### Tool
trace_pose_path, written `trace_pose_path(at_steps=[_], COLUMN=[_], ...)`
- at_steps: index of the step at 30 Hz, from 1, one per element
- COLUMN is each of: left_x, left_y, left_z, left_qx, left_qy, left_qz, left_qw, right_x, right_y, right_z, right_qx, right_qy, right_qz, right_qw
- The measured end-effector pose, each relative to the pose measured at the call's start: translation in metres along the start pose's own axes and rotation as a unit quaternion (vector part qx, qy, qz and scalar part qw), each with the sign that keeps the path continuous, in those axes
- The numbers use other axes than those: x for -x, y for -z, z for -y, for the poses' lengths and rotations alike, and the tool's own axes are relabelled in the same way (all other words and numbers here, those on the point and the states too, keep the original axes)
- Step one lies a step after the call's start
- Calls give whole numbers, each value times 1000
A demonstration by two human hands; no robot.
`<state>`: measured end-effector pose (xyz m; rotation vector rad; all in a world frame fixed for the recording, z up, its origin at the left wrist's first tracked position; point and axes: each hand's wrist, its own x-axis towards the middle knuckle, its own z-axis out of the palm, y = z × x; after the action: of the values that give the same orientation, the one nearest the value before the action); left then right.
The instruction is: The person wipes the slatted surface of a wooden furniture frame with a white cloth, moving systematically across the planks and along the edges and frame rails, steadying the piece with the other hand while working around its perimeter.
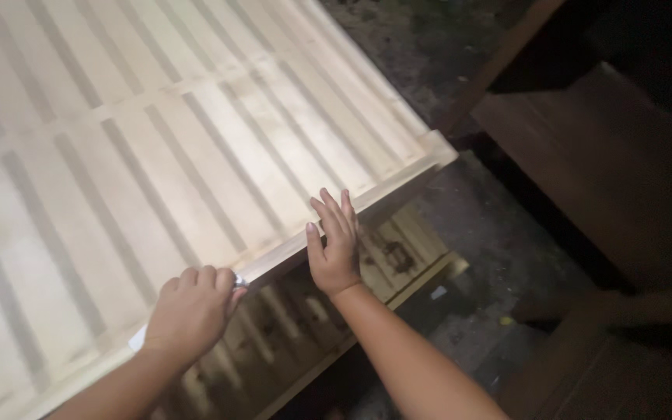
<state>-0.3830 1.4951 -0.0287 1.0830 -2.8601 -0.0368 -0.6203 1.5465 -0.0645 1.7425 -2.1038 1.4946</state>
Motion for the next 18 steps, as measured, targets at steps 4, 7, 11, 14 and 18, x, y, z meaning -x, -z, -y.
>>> trace_pose_path(at_steps=[4,7,11,14,18], left_x=[-85,-149,-226,-277,-322], left_y=[-17,-34,-52,-66,-84], left_z=[-63,-108,-163,-201,-231], left_qx=[38,67,104,125,123], left_qy=[-12,-4,-16,-24,-24], left_qz=[-50,-50,-86,-106,-108], left_qw=[998,996,991,986,986], right_x=[-20,-24,-26,-18,-4], right_y=[49,82,121,147,168], right_z=[-62,-98,-137,-159,-176], right_qx=[14,31,73,96,93], right_qy=[-2,-9,-14,-52,-72], right_qz=[-15,5,14,18,-1], right_qw=[1000,999,997,994,993])
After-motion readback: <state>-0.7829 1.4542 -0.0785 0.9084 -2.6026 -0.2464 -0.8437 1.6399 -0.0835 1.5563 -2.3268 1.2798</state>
